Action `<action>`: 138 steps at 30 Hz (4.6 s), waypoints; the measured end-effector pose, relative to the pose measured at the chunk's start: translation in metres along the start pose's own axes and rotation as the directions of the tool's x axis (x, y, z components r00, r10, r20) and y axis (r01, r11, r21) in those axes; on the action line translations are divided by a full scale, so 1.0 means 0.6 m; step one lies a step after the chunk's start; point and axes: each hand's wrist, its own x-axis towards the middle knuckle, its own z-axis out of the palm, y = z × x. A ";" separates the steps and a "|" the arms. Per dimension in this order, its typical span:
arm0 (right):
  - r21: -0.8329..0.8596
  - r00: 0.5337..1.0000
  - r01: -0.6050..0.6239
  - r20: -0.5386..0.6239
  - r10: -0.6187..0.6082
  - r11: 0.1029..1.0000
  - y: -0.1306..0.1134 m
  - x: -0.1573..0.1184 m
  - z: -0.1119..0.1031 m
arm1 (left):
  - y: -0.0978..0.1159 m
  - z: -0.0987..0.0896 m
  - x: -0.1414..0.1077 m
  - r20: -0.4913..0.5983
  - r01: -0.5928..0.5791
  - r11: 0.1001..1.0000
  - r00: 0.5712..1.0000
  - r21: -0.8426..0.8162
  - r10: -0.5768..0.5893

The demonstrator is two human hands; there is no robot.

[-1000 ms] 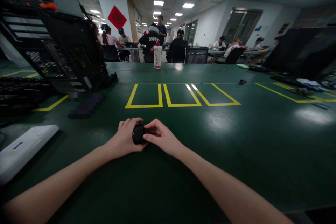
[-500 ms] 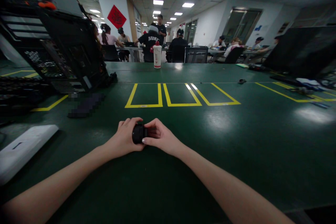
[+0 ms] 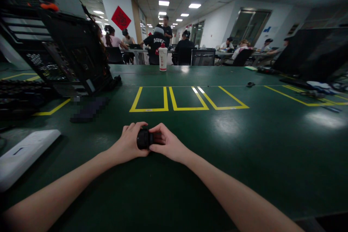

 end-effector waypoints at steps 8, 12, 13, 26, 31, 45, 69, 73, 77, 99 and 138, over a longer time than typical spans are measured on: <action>-0.013 0.998 0.021 -0.056 -0.022 1.000 0.008 0.005 0.002 | -0.007 0.011 0.002 -0.060 -0.010 0.999 0.998 0.036 0.012; -0.036 0.998 -0.034 -0.062 0.032 0.999 0.003 0.005 0.001 | 0.000 0.000 0.000 0.000 0.003 1.000 1.000 0.004 -0.003; -0.034 0.998 -0.041 -0.055 0.039 0.999 0.001 0.004 0.001 | 0.001 -0.001 0.000 0.007 0.009 1.000 1.000 0.002 -0.009; -0.018 0.997 0.005 -0.072 -0.006 1.000 0.010 0.006 0.001 | 0.004 -0.002 -0.001 -0.001 0.007 1.000 1.000 0.002 -0.007; -0.020 0.999 -0.007 -0.044 0.006 1.000 0.006 0.005 0.000 | 0.005 -0.005 -0.001 0.013 -0.002 1.000 1.000 -0.005 0.002; -0.043 0.997 0.008 -0.076 -0.011 0.999 0.005 0.005 0.003 | -0.003 0.005 0.000 -0.044 0.005 1.000 0.999 0.000 -0.005; -0.047 0.999 -0.002 -0.055 0.000 0.999 0.001 0.002 0.003 | -0.012 0.015 0.003 -0.050 -0.013 0.999 0.999 0.034 0.015; -0.065 0.997 -0.010 -0.081 0.004 0.998 -0.002 -0.002 0.001 | -0.005 0.007 0.002 -0.024 0.000 1.000 1.000 0.013 0.000; -0.083 0.979 -0.051 -0.199 0.033 0.995 -0.002 -0.004 -0.014 | 0.000 0.000 0.000 -0.019 0.014 1.000 1.000 -0.007 -0.015; -0.058 0.975 -0.114 -0.198 0.100 0.992 0.001 0.017 0.005 | -0.009 0.019 0.001 -0.097 -0.016 0.998 0.995 0.063 0.022; -0.077 0.994 -0.034 -0.106 0.026 0.996 0.006 0.010 0.004 | 0.009 -0.007 0.000 -0.010 -0.166 0.986 0.986 -0.026 0.166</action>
